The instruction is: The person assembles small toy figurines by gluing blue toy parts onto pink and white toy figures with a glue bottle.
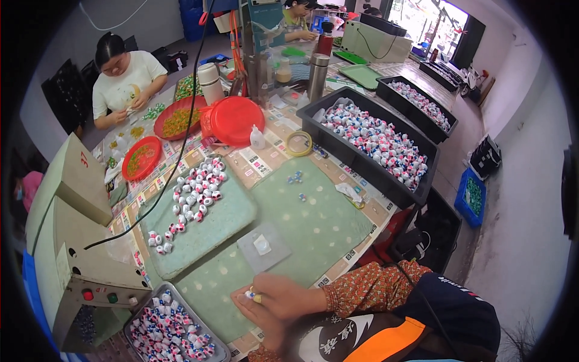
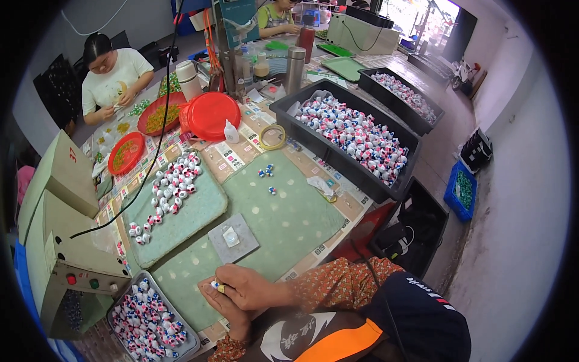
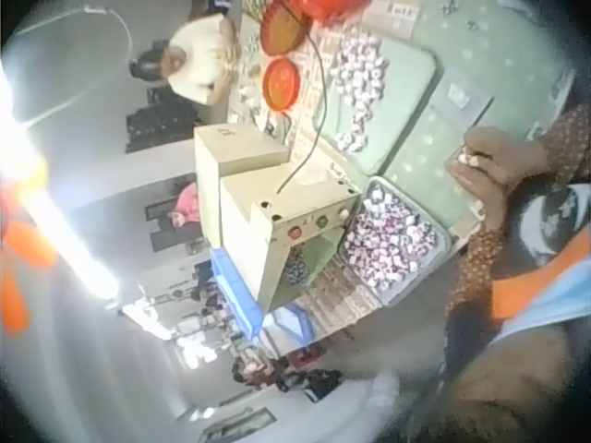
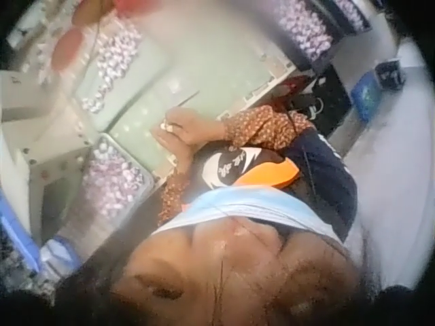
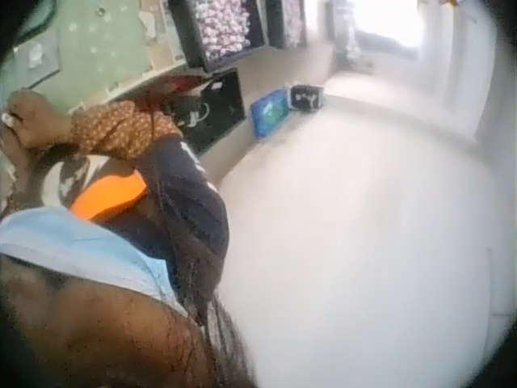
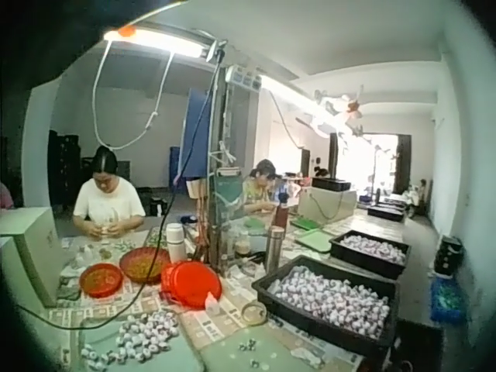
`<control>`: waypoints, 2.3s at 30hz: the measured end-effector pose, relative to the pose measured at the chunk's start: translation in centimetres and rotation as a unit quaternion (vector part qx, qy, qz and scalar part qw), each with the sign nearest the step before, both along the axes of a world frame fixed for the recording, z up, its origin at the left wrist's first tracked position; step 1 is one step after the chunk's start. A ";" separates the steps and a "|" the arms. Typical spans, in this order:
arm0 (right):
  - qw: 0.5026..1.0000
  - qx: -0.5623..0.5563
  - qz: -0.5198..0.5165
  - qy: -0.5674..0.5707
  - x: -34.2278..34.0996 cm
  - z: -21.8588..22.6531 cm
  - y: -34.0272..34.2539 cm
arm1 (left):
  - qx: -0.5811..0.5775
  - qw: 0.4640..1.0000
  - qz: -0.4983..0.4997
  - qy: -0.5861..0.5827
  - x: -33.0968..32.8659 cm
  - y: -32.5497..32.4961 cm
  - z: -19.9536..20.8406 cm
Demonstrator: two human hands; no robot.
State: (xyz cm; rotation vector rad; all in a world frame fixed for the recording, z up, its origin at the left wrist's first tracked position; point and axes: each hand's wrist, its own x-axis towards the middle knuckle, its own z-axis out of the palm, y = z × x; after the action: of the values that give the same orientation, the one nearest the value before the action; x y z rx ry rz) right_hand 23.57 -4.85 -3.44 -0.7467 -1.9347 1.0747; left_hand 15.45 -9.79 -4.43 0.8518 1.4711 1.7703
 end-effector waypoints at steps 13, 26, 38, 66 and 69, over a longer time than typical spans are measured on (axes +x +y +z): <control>0.997 -0.056 0.035 -0.041 0.2 0.9 1.3 | -0.068 0.986 -0.060 -0.141 -4.0 -0.5 -0.1; 0.996 0.012 -0.079 -0.044 6.6 4.9 6.6 | -0.152 0.715 0.188 0.657 -25.7 -6.6 3.0; 0.931 0.069 -0.306 -0.188 14.8 3.1 13.0 | -0.159 0.775 0.183 0.583 -26.2 -6.0 1.8; 0.891 0.211 -0.171 -0.363 12.8 1.6 13.3 | -0.146 0.868 -0.043 0.472 -20.5 13.6 4.3; 0.894 0.168 -0.174 -0.377 12.8 1.9 12.7 | -0.200 0.809 -0.029 0.552 -19.4 15.2 4.0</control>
State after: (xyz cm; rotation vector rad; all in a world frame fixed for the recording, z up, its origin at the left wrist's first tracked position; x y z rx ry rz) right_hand 36.33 7.81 -1.54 -1.3787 -2.3902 0.2001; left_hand -3.90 5.37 -0.47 1.7970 2.3473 0.7526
